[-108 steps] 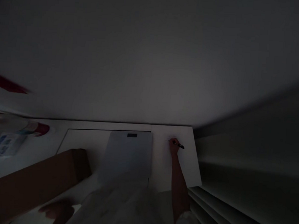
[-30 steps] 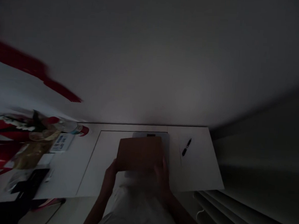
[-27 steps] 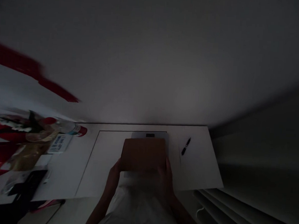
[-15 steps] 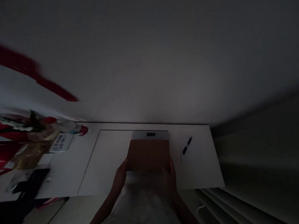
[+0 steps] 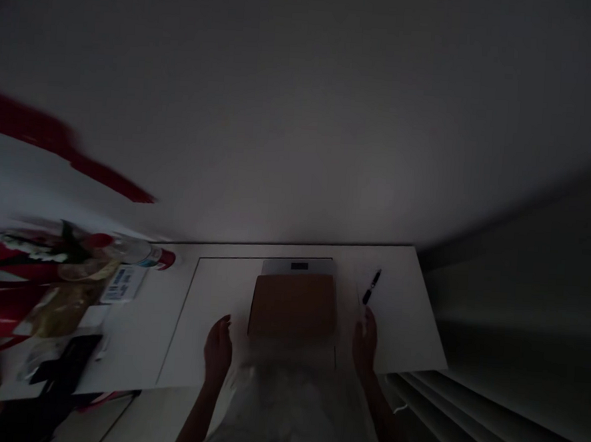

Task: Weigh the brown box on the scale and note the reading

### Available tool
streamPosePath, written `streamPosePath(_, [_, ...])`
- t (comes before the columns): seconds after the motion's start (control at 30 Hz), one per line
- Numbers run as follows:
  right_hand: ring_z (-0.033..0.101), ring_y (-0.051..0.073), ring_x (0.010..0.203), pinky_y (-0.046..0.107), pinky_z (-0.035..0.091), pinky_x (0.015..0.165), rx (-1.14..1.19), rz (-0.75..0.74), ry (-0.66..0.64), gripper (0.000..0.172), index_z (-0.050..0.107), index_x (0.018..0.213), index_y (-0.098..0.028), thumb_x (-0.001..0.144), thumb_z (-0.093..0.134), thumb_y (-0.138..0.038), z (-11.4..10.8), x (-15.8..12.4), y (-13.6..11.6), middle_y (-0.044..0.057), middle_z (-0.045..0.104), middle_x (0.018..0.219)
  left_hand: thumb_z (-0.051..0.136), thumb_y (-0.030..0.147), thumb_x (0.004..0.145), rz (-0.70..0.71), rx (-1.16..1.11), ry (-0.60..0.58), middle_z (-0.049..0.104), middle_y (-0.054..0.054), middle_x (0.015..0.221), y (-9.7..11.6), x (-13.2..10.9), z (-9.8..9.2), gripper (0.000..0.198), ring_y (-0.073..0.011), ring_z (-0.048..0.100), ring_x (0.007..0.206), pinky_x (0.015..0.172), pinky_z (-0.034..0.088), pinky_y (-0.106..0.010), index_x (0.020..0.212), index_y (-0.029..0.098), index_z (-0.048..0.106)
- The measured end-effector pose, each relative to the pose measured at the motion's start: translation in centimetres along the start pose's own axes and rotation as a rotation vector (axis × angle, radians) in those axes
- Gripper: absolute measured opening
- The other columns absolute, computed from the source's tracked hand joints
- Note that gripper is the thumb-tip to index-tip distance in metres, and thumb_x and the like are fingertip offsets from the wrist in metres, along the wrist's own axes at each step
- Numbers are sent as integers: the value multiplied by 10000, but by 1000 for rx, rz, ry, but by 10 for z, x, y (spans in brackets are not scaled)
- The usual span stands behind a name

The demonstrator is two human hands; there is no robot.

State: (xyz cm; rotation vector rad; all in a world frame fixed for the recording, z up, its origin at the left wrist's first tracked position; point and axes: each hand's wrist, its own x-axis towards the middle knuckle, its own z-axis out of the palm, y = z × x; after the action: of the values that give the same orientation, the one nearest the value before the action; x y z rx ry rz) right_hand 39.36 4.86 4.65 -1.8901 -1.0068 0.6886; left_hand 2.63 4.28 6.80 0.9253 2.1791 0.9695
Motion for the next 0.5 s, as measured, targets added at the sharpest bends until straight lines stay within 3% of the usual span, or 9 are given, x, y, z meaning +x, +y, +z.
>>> streamPosePath(0.03, [453, 304, 1305, 545, 333, 1103, -123, -62, 65, 629, 486, 1382, -177, 880, 402, -548, -11, 7, 15, 160, 500, 1404, 318, 536, 876, 39, 98, 86, 627, -203, 1191, -17, 3, -6, 606, -303, 569, 1166, 1016, 445, -488, 1214, 107, 581])
streamPosePath(0.13, [364, 340, 1369, 592, 270, 1121, -422, -235, 164, 612, 489, 1373, -143, 888, 365, -494, -43, 20, 58, 189, 493, 1392, 339, 466, 879, 227, 315, 197, 527, -277, 1331, -64, 6, -20, 625, -344, 441, 1325, 1116, 338, -516, 1305, 37, 498])
streamPosePath(0.2, [356, 347, 1377, 593, 280, 1110, -546, -317, 192, 586, 496, 1369, -142, 889, 355, -447, -57, 22, 79, 202, 499, 1377, 396, 439, 866, 316, 387, 186, 459, -277, 1412, -84, 4, -24, 629, -337, 385, 1378, 1134, 323, -493, 1358, 52, 453])
streamPosePath(0.3, [367, 354, 1368, 586, 304, 1095, -659, -378, 230, 576, 499, 1368, -111, 884, 350, -384, -63, 21, 97, 229, 495, 1370, 434, 400, 861, 351, 452, 229, 450, -252, 1436, -94, 0, -22, 608, -324, 381, 1387, 1128, 336, -473, 1383, 88, 448])
streamPosePath(0.5, [403, 355, 1328, 574, 360, 1049, -751, -413, 266, 557, 492, 1368, -65, 886, 360, -309, -59, 23, 102, 239, 492, 1368, 460, 380, 859, 339, 470, 313, 510, -206, 1399, -99, 4, -14, 567, -325, 471, 1306, 1059, 406, -510, 1369, 134, 484])
